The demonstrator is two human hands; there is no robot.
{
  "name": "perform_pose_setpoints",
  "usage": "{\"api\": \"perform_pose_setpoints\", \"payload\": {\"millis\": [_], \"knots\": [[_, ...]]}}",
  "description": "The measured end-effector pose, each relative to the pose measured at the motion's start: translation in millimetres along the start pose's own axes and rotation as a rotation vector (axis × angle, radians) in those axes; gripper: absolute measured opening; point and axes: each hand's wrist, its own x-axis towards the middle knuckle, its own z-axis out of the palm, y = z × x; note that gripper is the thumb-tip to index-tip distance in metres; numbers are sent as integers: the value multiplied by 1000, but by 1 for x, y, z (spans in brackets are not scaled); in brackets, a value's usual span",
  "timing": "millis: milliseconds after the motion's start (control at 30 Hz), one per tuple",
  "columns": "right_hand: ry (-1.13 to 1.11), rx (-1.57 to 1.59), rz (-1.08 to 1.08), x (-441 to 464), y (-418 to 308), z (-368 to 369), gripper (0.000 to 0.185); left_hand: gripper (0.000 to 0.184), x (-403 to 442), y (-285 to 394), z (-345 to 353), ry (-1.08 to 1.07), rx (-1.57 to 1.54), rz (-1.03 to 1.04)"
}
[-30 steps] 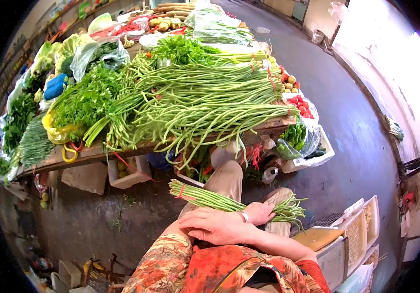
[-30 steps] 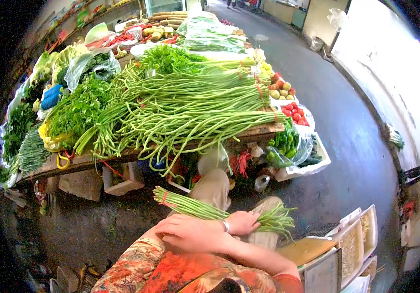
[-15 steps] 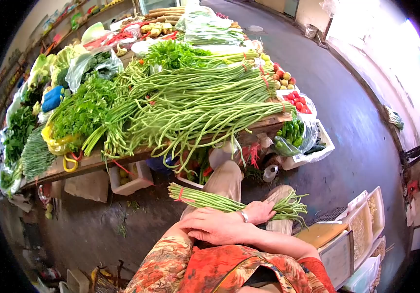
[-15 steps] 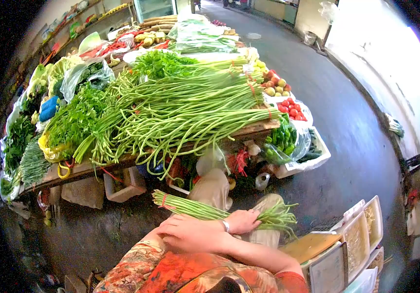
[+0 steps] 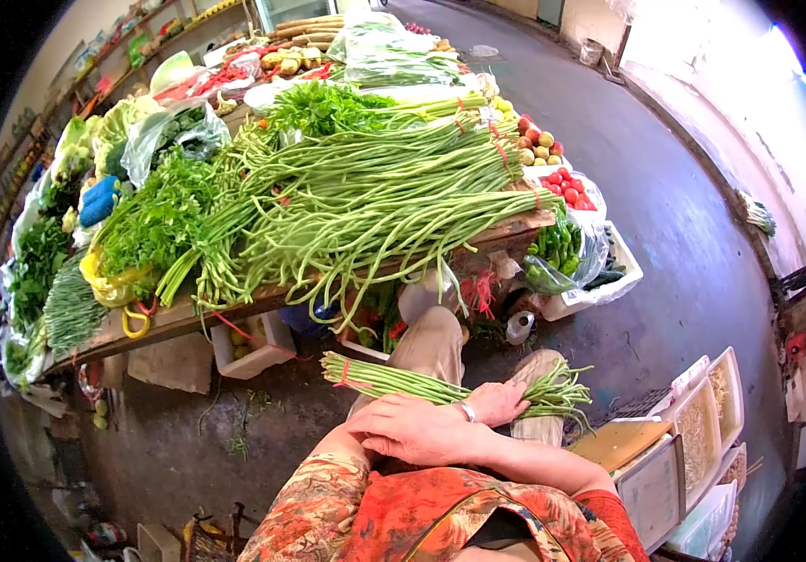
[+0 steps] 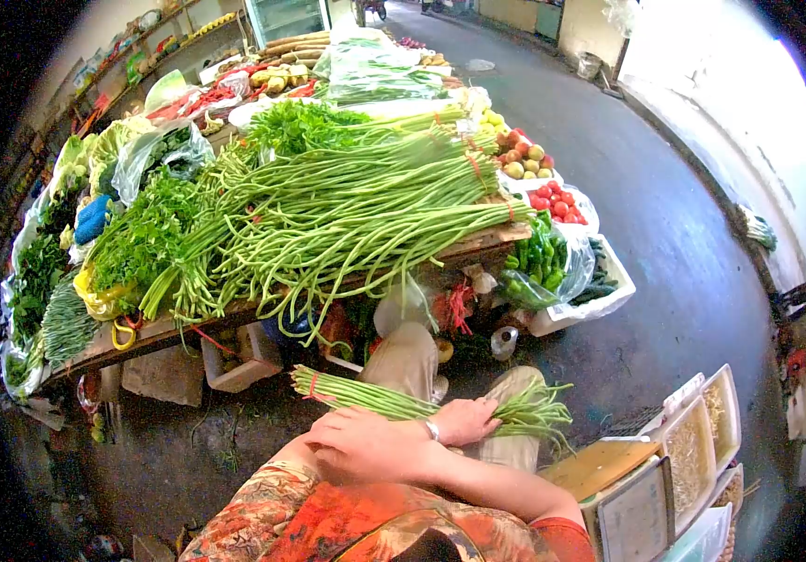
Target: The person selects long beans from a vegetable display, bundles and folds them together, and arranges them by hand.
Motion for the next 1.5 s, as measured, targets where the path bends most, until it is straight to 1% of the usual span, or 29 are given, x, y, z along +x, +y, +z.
{"api": "perform_pose_setpoints", "payload": {"millis": [133,200,533,600,733,933,1000,1033,1133,1200,1233,1333,1433,1500], "knots": [[-2,11,38,2,-1,1,37,38,-1,2,-2,5,0,5],[38,45,-33,4,4,7,36,39,-2,2,-3,-4,0,-2],[6,96,-23,2,1,1,33,38,0,1,-3,-23,-15,-15],[56,100,-78,3,1,4,33,39,0,0,-1,-17,-19,-6],[72,110,-114,4,1,6,33,39,-2,3,-5,-16,-17,-12],[61,90,-51,-2,0,-1,32,39,-2,5,-8,-26,-23,-28],[25,86,30,-2,-4,-6,32,39,-2,5,-8,-32,-21,-30],[25,86,31,-2,-3,-6,32,39,-2,5,-7,-31,-22,-30],[45,86,-31,1,0,-1,32,38,-1,3,-4,-24,-22,-23],[87,158,-124,3,0,3,33,38,-1,2,-4,-14,-21,-17],[86,160,-126,3,0,3,33,38,-2,2,-5,-14,-20,-19],[76,166,-90,1,2,5,33,38,-2,3,-6,-19,-34,-22],[78,94,-41,-4,5,6,34,39,-2,5,-6,-4,-33,-21],[53,119,30,-4,0,-2,33,39,-2,6,-7,-17,-25,-36]]}}
